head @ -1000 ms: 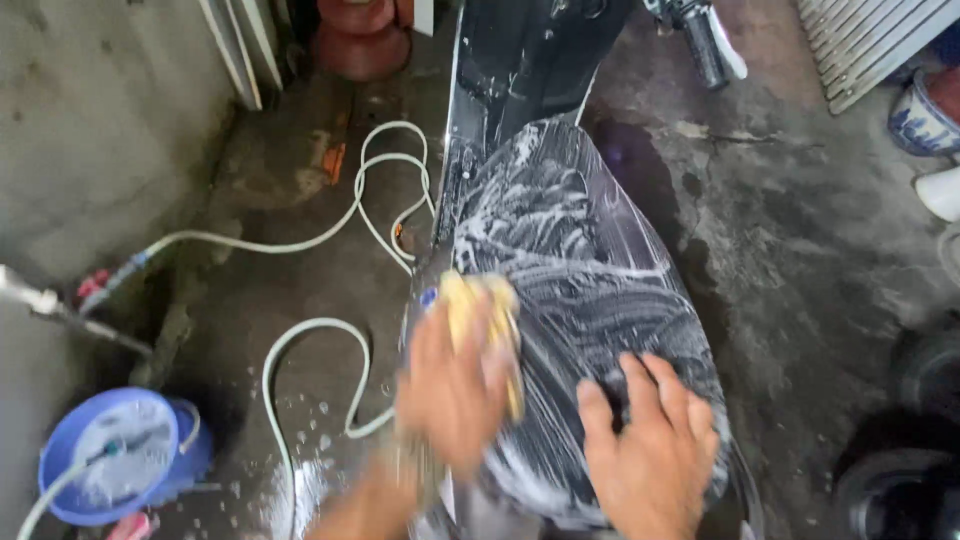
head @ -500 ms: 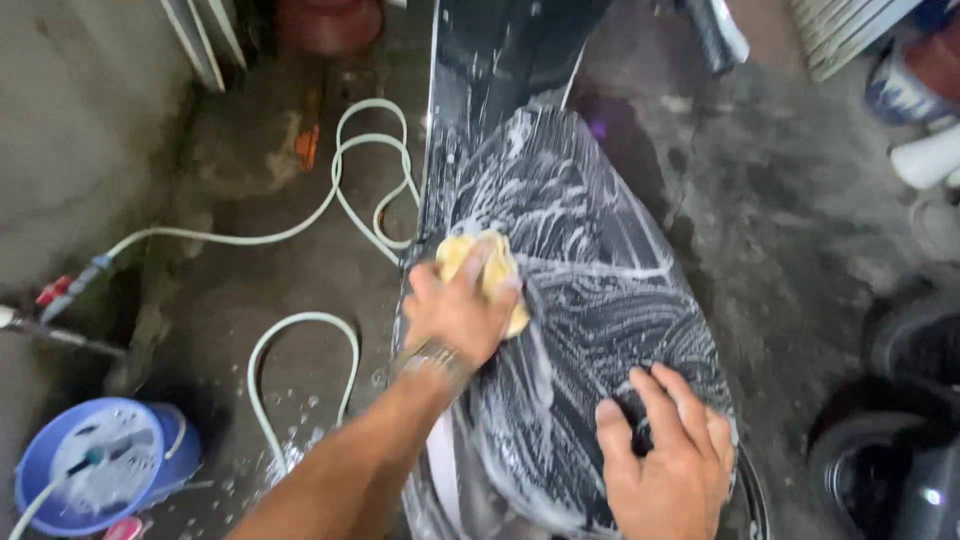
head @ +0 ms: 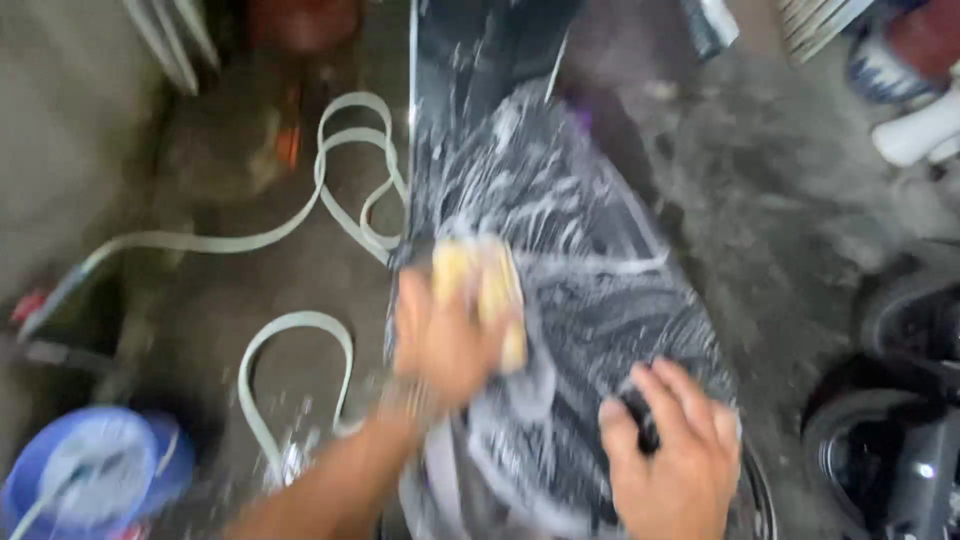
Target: Scrubbing the seat and rear light of a motorcycle with a soapy sponge
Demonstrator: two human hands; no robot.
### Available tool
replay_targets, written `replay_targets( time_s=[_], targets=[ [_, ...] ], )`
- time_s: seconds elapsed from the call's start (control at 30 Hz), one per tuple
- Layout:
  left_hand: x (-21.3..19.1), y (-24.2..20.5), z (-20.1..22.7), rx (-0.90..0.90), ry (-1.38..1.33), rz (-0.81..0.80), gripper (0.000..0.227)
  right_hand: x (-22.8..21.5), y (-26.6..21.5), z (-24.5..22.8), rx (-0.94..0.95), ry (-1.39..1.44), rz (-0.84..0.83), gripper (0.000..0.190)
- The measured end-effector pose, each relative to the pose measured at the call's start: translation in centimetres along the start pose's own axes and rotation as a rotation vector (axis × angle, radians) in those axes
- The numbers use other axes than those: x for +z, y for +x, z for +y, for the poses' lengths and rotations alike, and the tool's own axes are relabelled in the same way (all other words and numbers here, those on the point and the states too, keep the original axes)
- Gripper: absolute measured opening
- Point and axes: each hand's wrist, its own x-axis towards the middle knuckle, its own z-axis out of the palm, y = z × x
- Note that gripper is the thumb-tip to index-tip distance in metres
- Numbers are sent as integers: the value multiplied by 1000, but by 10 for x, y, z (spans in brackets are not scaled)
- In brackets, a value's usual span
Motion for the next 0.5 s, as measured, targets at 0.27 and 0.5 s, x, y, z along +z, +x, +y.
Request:
replay_targets(
  time_s=[0.27, 0.5],
  targets=[
    [4, -11, -12, 159, -43, 215, 54, 0, 3, 4, -99, 53, -72, 29],
    [-25, -46, 3, 99, -191, -42, 55, 8, -4, 15, -72, 17, -71, 28]
  ],
)
